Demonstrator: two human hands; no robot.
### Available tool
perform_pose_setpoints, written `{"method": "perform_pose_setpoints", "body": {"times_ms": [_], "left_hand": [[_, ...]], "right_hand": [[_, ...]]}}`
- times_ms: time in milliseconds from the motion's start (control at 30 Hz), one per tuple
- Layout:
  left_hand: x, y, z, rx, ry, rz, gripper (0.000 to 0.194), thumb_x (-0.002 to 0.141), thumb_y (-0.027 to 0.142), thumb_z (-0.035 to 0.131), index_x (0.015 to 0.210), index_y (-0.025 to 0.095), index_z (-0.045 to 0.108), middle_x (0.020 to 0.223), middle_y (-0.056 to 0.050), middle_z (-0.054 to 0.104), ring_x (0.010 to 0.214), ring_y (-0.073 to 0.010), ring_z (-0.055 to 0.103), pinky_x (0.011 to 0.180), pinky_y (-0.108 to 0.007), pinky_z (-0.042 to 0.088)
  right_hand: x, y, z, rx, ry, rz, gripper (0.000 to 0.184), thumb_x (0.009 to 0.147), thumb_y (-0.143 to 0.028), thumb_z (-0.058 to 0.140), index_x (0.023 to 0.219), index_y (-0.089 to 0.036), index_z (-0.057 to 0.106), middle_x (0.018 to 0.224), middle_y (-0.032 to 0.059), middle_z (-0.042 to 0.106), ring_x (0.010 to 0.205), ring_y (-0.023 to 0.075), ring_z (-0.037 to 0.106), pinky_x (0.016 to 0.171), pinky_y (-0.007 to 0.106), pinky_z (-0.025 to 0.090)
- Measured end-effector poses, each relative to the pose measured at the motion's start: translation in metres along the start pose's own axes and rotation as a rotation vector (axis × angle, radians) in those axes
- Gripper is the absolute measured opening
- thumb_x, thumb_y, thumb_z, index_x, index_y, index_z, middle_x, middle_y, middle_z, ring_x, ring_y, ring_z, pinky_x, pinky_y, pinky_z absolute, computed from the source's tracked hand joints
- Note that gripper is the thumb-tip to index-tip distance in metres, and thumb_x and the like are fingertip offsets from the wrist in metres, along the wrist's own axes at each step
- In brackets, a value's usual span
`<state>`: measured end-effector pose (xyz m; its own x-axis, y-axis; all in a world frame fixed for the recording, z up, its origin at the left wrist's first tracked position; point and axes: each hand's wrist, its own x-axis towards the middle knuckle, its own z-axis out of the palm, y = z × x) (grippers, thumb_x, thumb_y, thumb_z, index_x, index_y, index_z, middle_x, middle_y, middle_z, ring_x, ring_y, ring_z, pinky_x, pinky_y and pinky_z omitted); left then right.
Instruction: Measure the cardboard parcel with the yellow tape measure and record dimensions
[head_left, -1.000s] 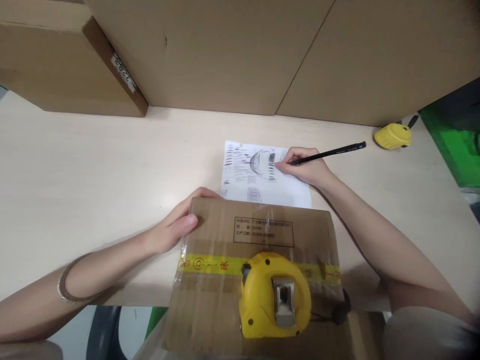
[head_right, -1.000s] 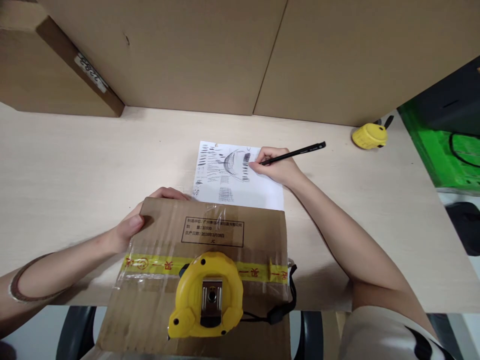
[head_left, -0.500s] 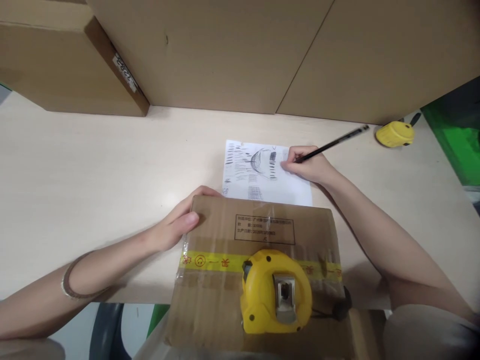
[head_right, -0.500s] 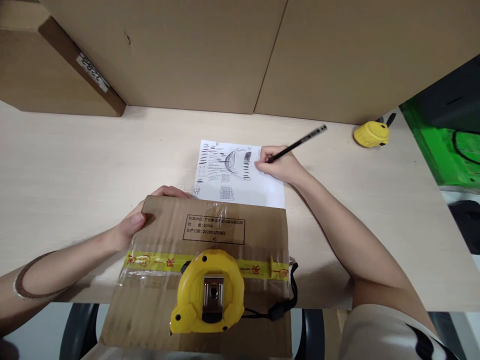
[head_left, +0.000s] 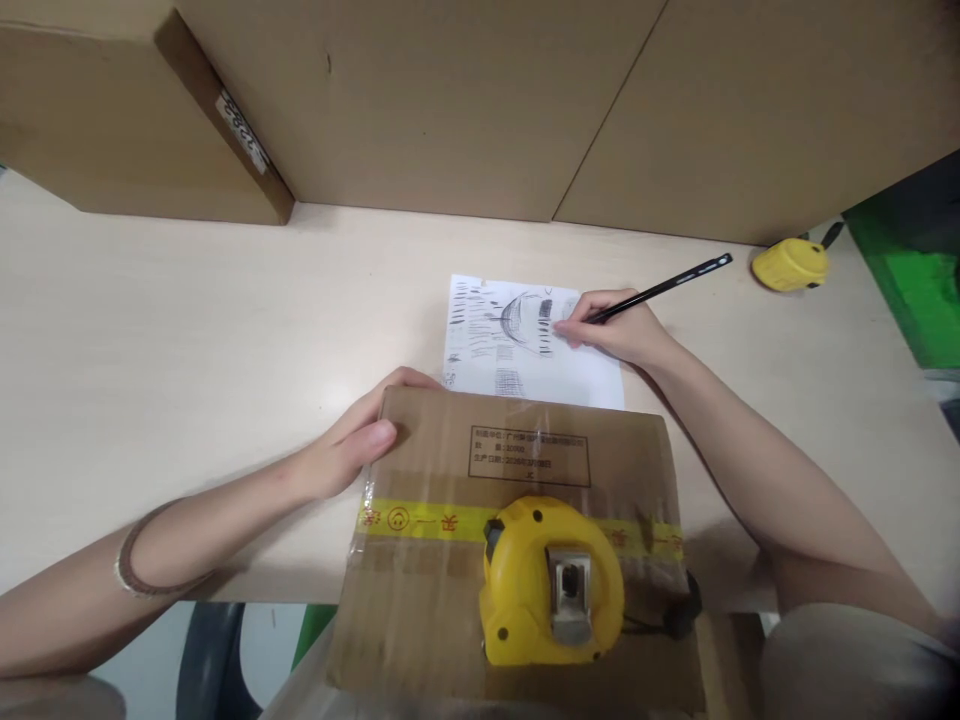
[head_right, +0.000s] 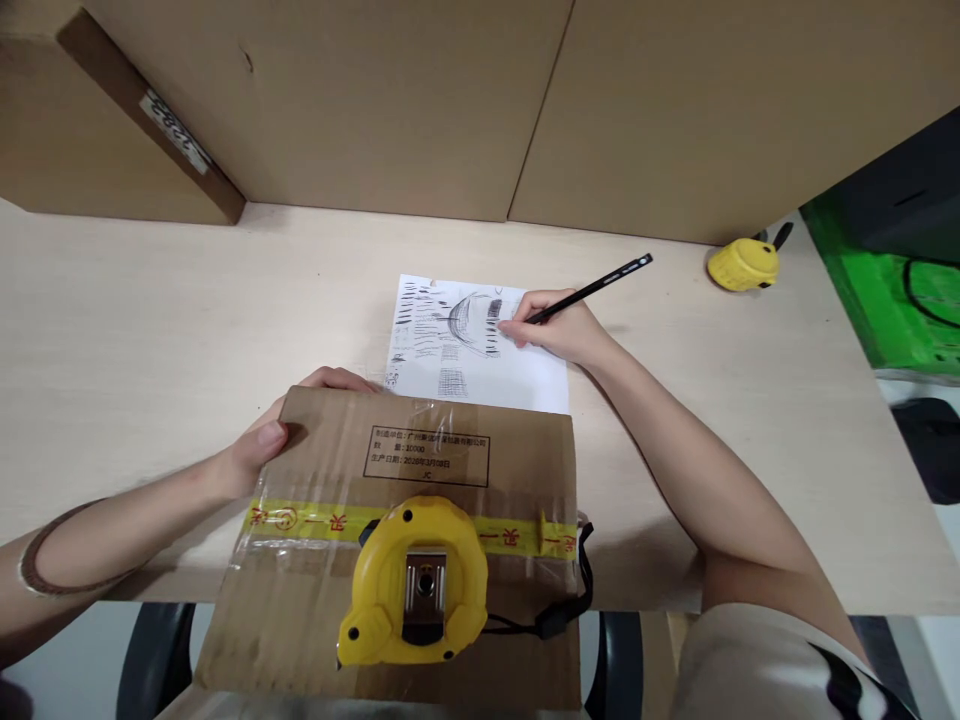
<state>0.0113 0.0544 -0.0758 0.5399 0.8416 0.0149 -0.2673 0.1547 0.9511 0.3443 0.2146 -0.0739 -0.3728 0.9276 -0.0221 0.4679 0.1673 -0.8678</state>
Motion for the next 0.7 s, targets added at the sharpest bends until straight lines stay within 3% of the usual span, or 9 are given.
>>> {"method": "perform_pose_setpoints", "body": {"times_ms": [100, 267, 333, 500, 700], "left_hand": [[0.0, 0.001, 0.0, 0.004, -0.004, 0.002, 0.063, 0.094, 0.073, 0.059, 0.133, 0.023, 0.058, 0.129, -0.015, 0.07, 0.106, -0.03, 0.074, 0.078, -0.039, 0.065], [-0.001, 0.001, -0.001, 0.006, 0.0, -0.023, 0.066, 0.093, 0.074, 0.06, 0.135, 0.024, 0.057, 0.131, -0.015, 0.069, 0.106, -0.0303, 0.073, 0.078, -0.04, 0.065], [-0.002, 0.001, -0.002, -0.001, 0.007, -0.028, 0.065, 0.093, 0.074, 0.06, 0.134, 0.024, 0.057, 0.132, -0.015, 0.069, 0.107, -0.0302, 0.074, 0.078, -0.04, 0.065], [-0.002, 0.005, 0.002, -0.003, 0.023, -0.04, 0.066, 0.092, 0.074, 0.062, 0.134, 0.023, 0.057, 0.129, -0.015, 0.069, 0.104, -0.0282, 0.073, 0.079, -0.038, 0.063], [-0.003, 0.017, 0.014, -0.022, 0.102, -0.08, 0.064, 0.092, 0.073, 0.064, 0.133, 0.024, 0.057, 0.133, -0.013, 0.065, 0.109, -0.0277, 0.069, 0.083, -0.037, 0.061]], "right_hand": [[0.001, 0.001, -0.001, 0.02, 0.043, 0.018, 0.043, 0.077, -0.051, 0.084, 0.063, -0.023, 0.054, 0.056, 0.0014, 0.06, 0.048, 0.0117, 0.046, 0.05, 0.029, 0.036], [0.003, 0.003, -0.005, -0.013, 0.003, 0.025, 0.038, 0.063, -0.018, 0.085, 0.051, -0.02, 0.048, 0.051, -0.0028, 0.045, 0.052, 0.0088, 0.038, 0.052, 0.028, 0.025], [0.005, 0.004, -0.007, -0.001, 0.001, 0.035, 0.039, 0.062, -0.016, 0.082, 0.05, -0.02, 0.045, 0.05, -0.0034, 0.041, 0.052, 0.0083, 0.036, 0.051, 0.028, 0.023], [0.008, 0.004, -0.009, 0.031, 0.057, 0.062, 0.048, 0.082, -0.042, 0.076, 0.057, -0.023, 0.04, 0.047, -0.0031, 0.041, 0.048, 0.0094, 0.037, 0.05, 0.029, 0.026], [-0.001, -0.01, -0.011, -0.056, -0.136, 0.159, 0.065, 0.085, -0.062, 0.079, 0.049, -0.021, 0.043, 0.044, -0.002, 0.039, 0.045, 0.0083, 0.033, 0.048, 0.03, 0.023]]}}
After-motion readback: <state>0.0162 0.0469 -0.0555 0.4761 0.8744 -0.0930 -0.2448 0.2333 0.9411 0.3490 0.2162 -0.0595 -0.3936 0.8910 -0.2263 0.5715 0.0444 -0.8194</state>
